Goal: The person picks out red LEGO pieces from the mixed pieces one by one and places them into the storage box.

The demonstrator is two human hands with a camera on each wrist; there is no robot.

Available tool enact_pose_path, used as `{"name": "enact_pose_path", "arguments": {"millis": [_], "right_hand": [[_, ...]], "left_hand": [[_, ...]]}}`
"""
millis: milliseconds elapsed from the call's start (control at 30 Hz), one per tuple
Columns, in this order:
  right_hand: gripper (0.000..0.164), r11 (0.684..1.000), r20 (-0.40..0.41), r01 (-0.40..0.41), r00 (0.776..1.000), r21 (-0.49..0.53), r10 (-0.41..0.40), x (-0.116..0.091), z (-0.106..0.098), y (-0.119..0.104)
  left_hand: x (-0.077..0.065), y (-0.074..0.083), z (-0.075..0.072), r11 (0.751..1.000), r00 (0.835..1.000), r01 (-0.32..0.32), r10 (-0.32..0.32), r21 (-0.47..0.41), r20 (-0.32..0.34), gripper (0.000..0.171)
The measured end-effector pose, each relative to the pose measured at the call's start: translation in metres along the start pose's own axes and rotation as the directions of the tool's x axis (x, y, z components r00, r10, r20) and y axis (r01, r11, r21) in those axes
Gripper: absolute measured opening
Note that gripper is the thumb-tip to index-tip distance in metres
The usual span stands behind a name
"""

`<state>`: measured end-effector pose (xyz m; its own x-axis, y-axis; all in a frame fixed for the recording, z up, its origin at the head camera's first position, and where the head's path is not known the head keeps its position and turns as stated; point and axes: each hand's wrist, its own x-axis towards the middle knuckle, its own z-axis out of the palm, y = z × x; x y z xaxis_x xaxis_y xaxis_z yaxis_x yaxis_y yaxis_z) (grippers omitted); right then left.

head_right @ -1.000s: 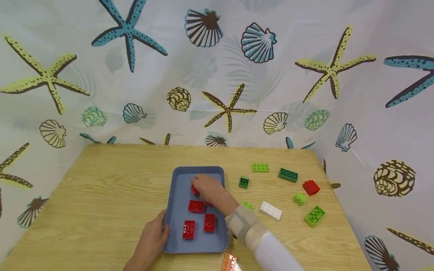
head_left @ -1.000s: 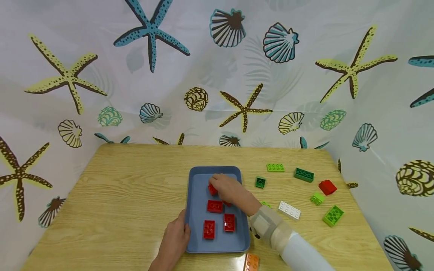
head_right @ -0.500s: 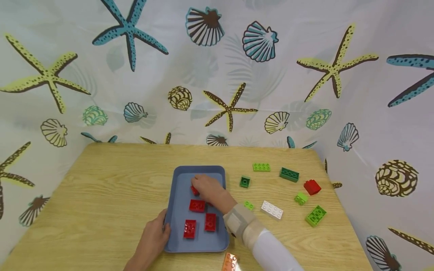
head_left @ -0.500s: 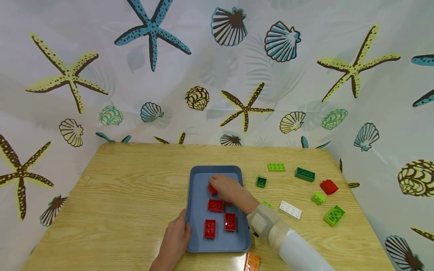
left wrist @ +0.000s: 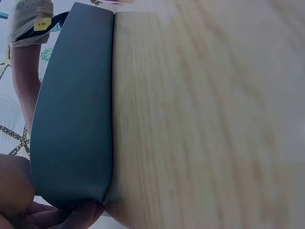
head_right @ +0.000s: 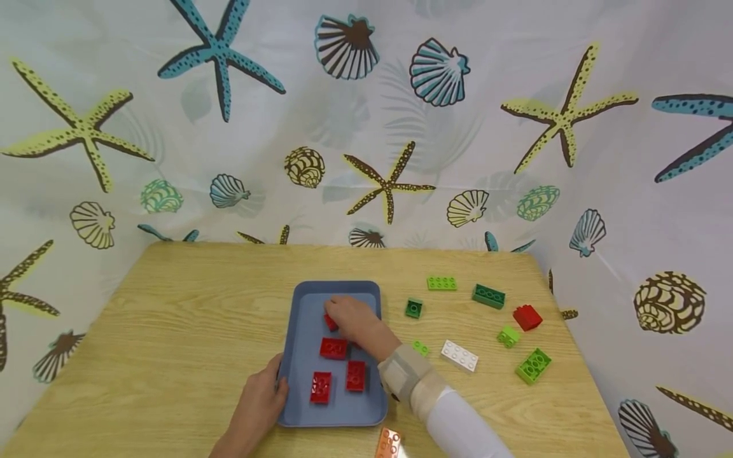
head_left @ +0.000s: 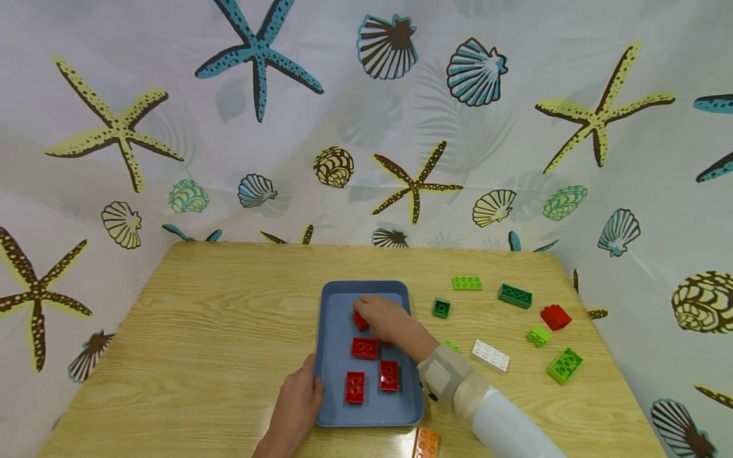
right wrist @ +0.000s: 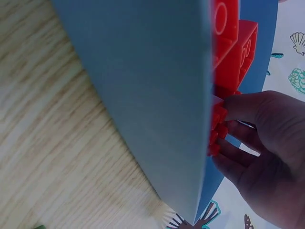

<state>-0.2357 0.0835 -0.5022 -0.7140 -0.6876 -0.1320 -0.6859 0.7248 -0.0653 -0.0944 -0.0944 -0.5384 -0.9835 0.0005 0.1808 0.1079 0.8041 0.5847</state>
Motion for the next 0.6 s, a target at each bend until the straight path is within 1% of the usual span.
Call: {"name": "enact_pose_path", "arguments": {"millis": [67, 167, 300, 400, 600], "right_hand": [[0.036, 0.999, 0.001, 0.000, 1.000, 0.035, 0.000, -0.001, 0.000, 0.001], [0.042, 0.992, -0.003, -0.004, 1.000, 0.128, 0.004, -0.006, -0.005, 0.003], [0.044, 0.976, -0.045, -0.005, 0.999, 0.217, 0.015, -0.015, -0.012, 0.009], [0.041, 0.973, -0.090, 0.000, 0.996, 0.230, 0.022, -0.022, -0.014, 0.017], [0.034, 0.968, -0.152, 0.011, 0.988, 0.252, 0.029, -0.033, -0.017, 0.033]], "left_hand": [[0.000, 0.000, 0.000, 1.000, 1.000, 0.002, -0.002, -0.001, -0.002, 0.039], [0.000, -0.001, 0.000, 1.000, 1.000, 0.001, -0.001, 0.000, -0.001, 0.040], [0.000, -0.001, 0.001, 1.000, 1.000, -0.001, 0.001, 0.003, 0.000, 0.040], [0.000, -0.001, 0.001, 1.000, 1.000, -0.004, 0.004, 0.004, -0.003, 0.040], [0.000, 0.000, 0.002, 1.000, 1.000, -0.004, 0.004, 0.005, -0.003, 0.039]]}}
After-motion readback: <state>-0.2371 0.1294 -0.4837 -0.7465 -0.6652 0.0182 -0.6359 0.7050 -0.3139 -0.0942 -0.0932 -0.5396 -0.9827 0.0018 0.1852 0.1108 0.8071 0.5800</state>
